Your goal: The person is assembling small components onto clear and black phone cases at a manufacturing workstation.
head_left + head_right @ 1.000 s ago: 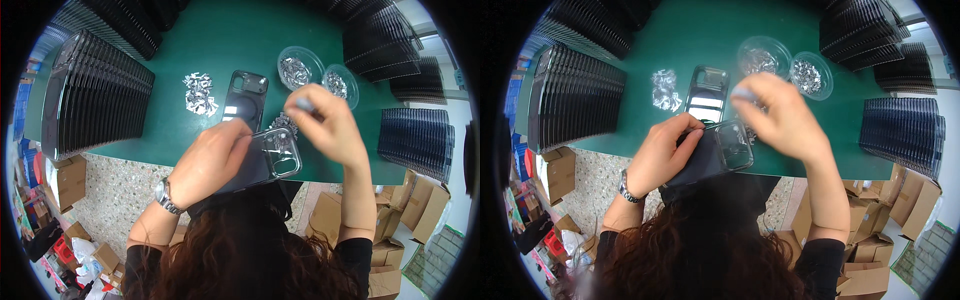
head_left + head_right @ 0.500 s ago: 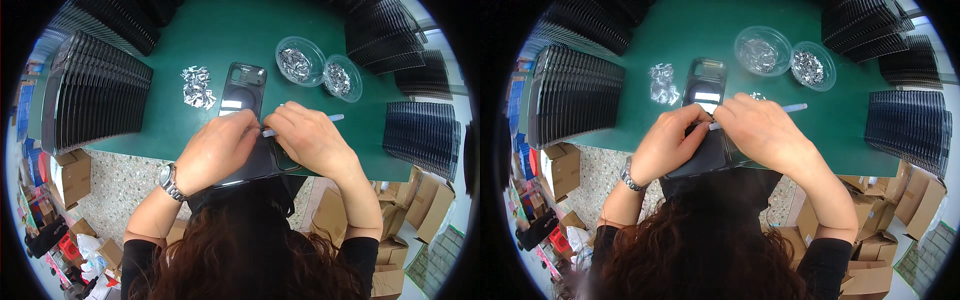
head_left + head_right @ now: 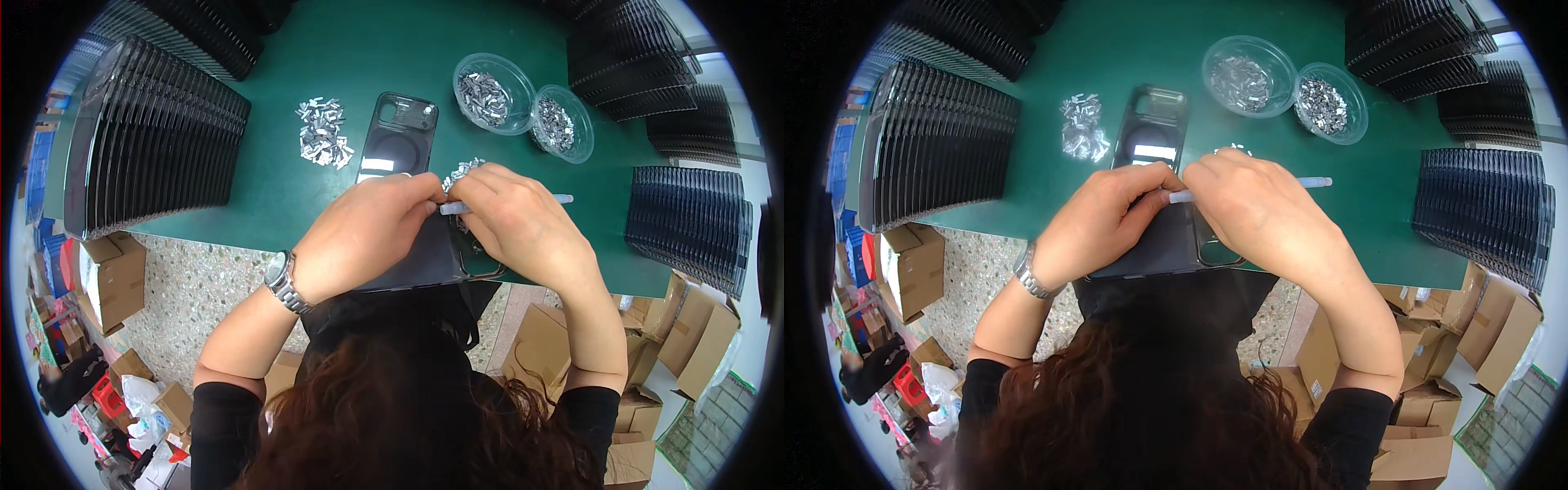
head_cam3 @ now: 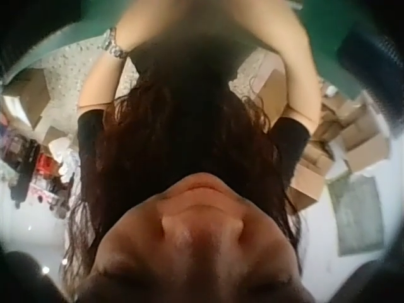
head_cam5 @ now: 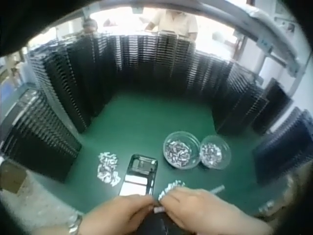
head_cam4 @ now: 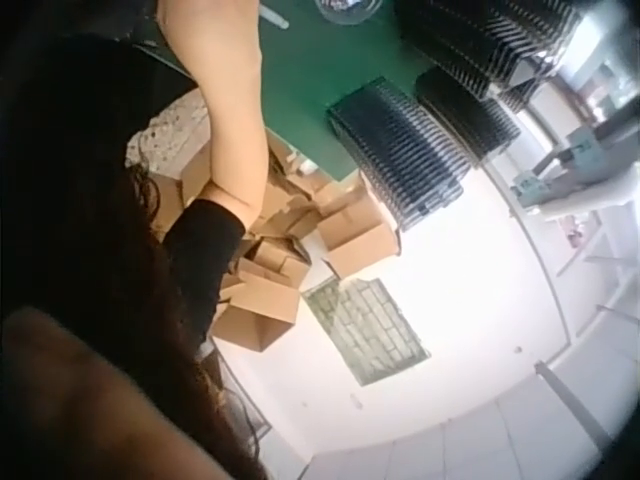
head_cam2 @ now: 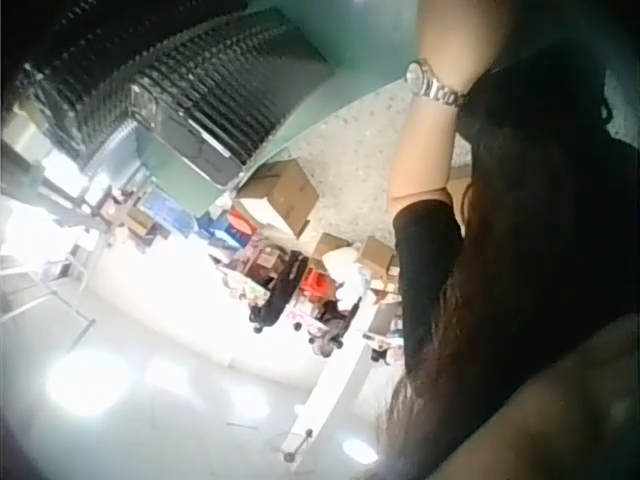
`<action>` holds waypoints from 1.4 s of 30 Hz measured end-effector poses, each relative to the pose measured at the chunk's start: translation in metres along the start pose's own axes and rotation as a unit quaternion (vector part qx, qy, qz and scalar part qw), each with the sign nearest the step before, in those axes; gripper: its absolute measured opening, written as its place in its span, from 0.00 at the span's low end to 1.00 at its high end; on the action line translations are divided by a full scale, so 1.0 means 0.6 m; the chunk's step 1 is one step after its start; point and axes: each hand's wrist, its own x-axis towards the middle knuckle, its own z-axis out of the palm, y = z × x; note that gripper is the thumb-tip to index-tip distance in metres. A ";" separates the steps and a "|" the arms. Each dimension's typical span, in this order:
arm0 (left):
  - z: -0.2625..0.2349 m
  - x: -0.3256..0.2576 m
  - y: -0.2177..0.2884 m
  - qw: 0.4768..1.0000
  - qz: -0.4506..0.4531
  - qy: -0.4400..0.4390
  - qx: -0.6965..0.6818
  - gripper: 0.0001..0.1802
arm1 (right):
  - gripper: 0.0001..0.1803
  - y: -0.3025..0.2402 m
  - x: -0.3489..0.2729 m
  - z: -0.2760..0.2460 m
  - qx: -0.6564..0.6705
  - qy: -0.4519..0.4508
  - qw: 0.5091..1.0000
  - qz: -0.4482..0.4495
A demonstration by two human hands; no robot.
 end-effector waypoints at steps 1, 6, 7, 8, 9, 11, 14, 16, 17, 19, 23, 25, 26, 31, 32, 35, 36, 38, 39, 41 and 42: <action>0.000 0.000 -0.001 1.000 0.000 0.000 0.000 0.06 | 0.09 -0.001 0.001 0.000 -0.009 0.007 1.000 0.001; -0.005 -0.006 0.001 0.999 -0.002 0.006 0.033 0.05 | 0.08 -0.001 0.008 0.009 0.007 0.010 1.000 0.019; -0.004 -0.007 0.001 0.999 -0.001 0.006 0.035 0.05 | 0.07 0.002 0.008 0.012 0.020 0.007 0.999 0.028; -0.003 -0.008 0.000 0.999 -0.002 0.003 0.031 0.06 | 0.07 0.002 0.008 0.015 0.020 0.008 0.999 0.028; -0.003 -0.008 0.001 1.000 -0.002 0.001 0.029 0.06 | 0.07 0.002 0.008 0.015 0.031 0.001 0.999 0.041; -0.007 -0.009 0.001 0.999 -0.017 -0.009 0.036 0.06 | 0.07 0.002 0.008 0.019 0.041 -0.003 0.998 0.053; -0.004 -0.009 -0.001 0.995 -0.012 -0.010 0.094 0.07 | 0.07 0.008 0.004 0.026 0.080 0.005 0.995 0.055; 0.000 -0.013 -0.003 0.989 0.003 0.000 0.148 0.07 | 0.09 0.013 -0.001 0.031 0.084 -0.021 0.994 0.060; 0.001 -0.014 -0.002 0.983 -0.004 -0.004 0.182 0.07 | 0.09 0.008 -0.004 0.028 0.085 -0.018 0.994 0.060; 0.001 -0.018 0.001 0.976 -0.009 -0.012 0.219 0.08 | 0.09 -0.012 -0.012 0.021 0.025 0.007 0.998 0.062; -0.001 -0.019 0.010 0.969 0.020 -0.002 0.248 0.07 | 0.09 -0.011 -0.021 0.039 -0.049 -0.012 0.997 0.058; -0.001 -0.017 0.014 0.965 0.024 -0.005 0.262 0.07 | 0.09 -0.011 -0.020 0.042 -0.069 -0.018 0.996 0.048; 0.000 -0.015 0.015 0.963 0.020 -0.005 0.270 0.07 | 0.09 -0.010 -0.024 0.045 -0.069 -0.016 0.996 0.049; 0.005 -0.009 0.026 0.958 0.020 -0.026 0.285 0.06 | 0.09 0.000 -0.040 0.039 -0.022 0.030 0.999 0.035; 0.005 -0.009 0.028 0.956 0.026 -0.024 0.290 0.06 | 0.09 -0.001 -0.042 0.036 -0.021 0.031 0.999 0.036; 0.007 -0.003 0.033 0.954 0.043 -0.018 0.296 0.06 | 0.13 -0.001 -0.047 0.031 -0.018 0.047 0.998 0.037; 0.007 -0.002 0.035 0.954 0.053 -0.013 0.296 0.06 | 0.12 -0.001 -0.047 0.033 -0.042 0.037 0.998 0.040; 0.008 0.000 0.037 0.950 0.053 -0.018 0.306 0.06 | 0.11 0.000 -0.045 0.039 -0.064 0.028 0.997 0.044; 0.010 0.003 0.037 0.948 0.051 -0.020 0.314 0.05 | 0.10 0.002 -0.045 0.042 -0.069 0.032 0.996 0.051; 0.014 0.010 0.033 0.946 0.046 -0.016 0.321 0.05 | 0.09 0.004 -0.042 0.051 -0.073 0.038 0.995 0.058; 0.017 0.012 0.031 0.944 0.037 -0.011 0.327 0.04 | 0.06 0.004 -0.039 0.058 -0.084 0.070 0.992 0.056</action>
